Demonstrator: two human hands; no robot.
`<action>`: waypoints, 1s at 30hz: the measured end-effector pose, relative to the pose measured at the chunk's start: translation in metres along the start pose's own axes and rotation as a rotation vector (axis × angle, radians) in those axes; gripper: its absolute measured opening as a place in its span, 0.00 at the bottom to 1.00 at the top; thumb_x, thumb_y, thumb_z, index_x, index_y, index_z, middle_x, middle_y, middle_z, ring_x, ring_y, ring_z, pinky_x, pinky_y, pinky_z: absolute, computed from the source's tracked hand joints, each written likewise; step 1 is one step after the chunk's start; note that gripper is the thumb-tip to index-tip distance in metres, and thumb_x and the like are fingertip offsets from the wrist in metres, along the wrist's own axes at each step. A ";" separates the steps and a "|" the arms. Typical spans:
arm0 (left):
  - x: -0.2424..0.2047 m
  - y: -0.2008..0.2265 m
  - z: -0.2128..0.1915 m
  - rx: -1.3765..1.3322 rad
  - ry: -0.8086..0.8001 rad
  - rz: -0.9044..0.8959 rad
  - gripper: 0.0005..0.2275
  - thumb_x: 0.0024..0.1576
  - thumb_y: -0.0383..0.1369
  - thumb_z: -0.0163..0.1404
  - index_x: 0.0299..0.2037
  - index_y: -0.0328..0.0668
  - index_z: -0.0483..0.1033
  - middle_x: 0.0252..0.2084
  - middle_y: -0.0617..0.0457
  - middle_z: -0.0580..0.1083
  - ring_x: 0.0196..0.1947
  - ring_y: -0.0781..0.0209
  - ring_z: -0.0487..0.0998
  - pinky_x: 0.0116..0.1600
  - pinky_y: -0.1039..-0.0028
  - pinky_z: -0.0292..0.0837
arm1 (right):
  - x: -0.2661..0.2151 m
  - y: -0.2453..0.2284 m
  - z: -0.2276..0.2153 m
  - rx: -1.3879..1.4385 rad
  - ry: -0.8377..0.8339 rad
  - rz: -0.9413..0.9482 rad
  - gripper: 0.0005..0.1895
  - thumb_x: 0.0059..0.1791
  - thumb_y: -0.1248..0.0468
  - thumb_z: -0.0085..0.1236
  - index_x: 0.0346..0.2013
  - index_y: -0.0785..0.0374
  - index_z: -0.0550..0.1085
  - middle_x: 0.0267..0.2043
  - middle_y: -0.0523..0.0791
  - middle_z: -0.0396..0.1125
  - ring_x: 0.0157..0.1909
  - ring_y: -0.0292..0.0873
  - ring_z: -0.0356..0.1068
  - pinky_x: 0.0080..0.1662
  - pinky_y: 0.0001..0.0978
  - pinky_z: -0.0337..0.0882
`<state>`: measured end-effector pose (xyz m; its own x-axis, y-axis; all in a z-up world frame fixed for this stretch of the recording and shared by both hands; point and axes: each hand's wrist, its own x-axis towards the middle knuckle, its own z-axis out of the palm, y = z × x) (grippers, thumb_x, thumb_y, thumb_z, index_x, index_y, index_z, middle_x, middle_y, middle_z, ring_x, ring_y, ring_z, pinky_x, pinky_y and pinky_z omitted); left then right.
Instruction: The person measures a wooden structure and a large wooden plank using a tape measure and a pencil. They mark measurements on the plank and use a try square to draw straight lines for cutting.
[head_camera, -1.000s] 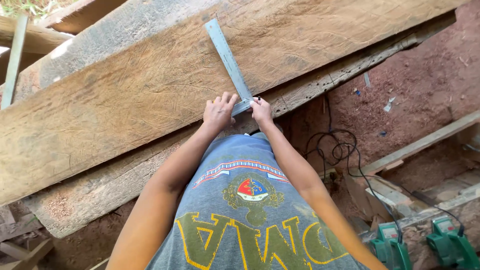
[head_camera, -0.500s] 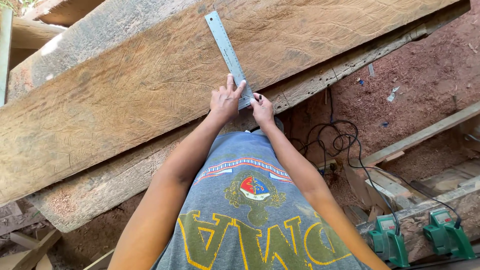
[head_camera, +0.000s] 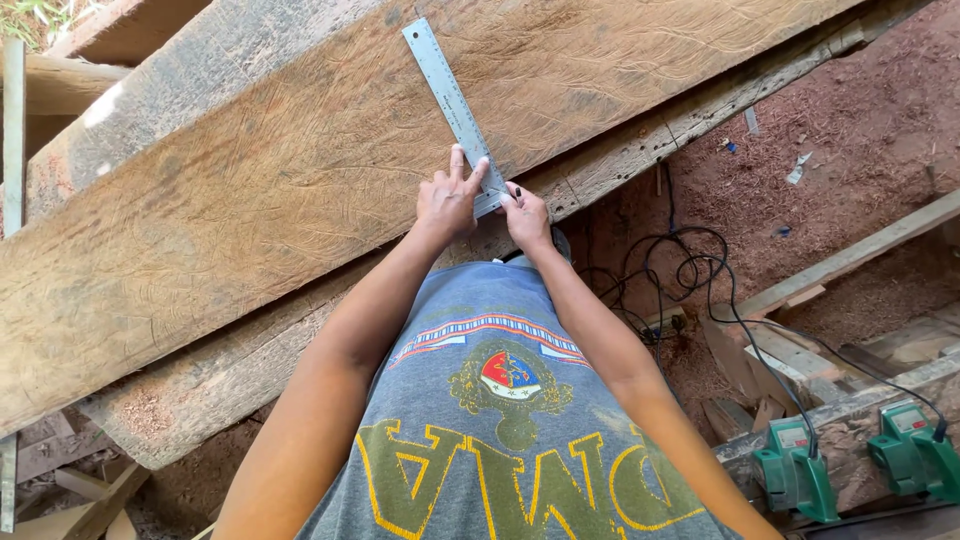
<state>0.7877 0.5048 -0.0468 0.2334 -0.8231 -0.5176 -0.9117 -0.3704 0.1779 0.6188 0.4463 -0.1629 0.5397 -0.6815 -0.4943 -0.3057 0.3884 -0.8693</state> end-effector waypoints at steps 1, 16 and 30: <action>0.001 0.000 0.001 0.002 -0.002 0.004 0.44 0.44 0.37 0.64 0.74 0.67 0.56 0.76 0.33 0.49 0.51 0.43 0.77 0.47 0.56 0.77 | -0.002 -0.003 0.000 0.002 0.004 0.002 0.16 0.55 0.69 0.51 0.58 0.68 0.74 0.42 0.40 0.75 0.39 0.31 0.72 0.45 0.24 0.72; 0.000 -0.001 0.000 -0.025 -0.010 -0.015 0.46 0.41 0.39 0.67 0.73 0.69 0.55 0.76 0.36 0.49 0.52 0.44 0.76 0.48 0.57 0.76 | -0.001 -0.008 0.000 -0.002 -0.016 0.005 0.16 0.56 0.68 0.50 0.57 0.68 0.75 0.43 0.40 0.74 0.40 0.31 0.71 0.47 0.24 0.72; 0.001 -0.001 0.008 -0.052 0.044 -0.028 0.45 0.39 0.36 0.67 0.71 0.71 0.60 0.76 0.36 0.49 0.50 0.43 0.77 0.45 0.56 0.78 | 0.000 -0.035 -0.019 -0.364 0.094 0.116 0.20 0.52 0.62 0.64 0.57 0.66 0.74 0.37 0.48 0.70 0.36 0.36 0.66 0.40 0.29 0.70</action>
<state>0.7861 0.5075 -0.0543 0.2738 -0.8299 -0.4861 -0.8862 -0.4141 0.2078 0.6145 0.4209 -0.1329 0.4157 -0.7064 -0.5728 -0.6281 0.2325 -0.7426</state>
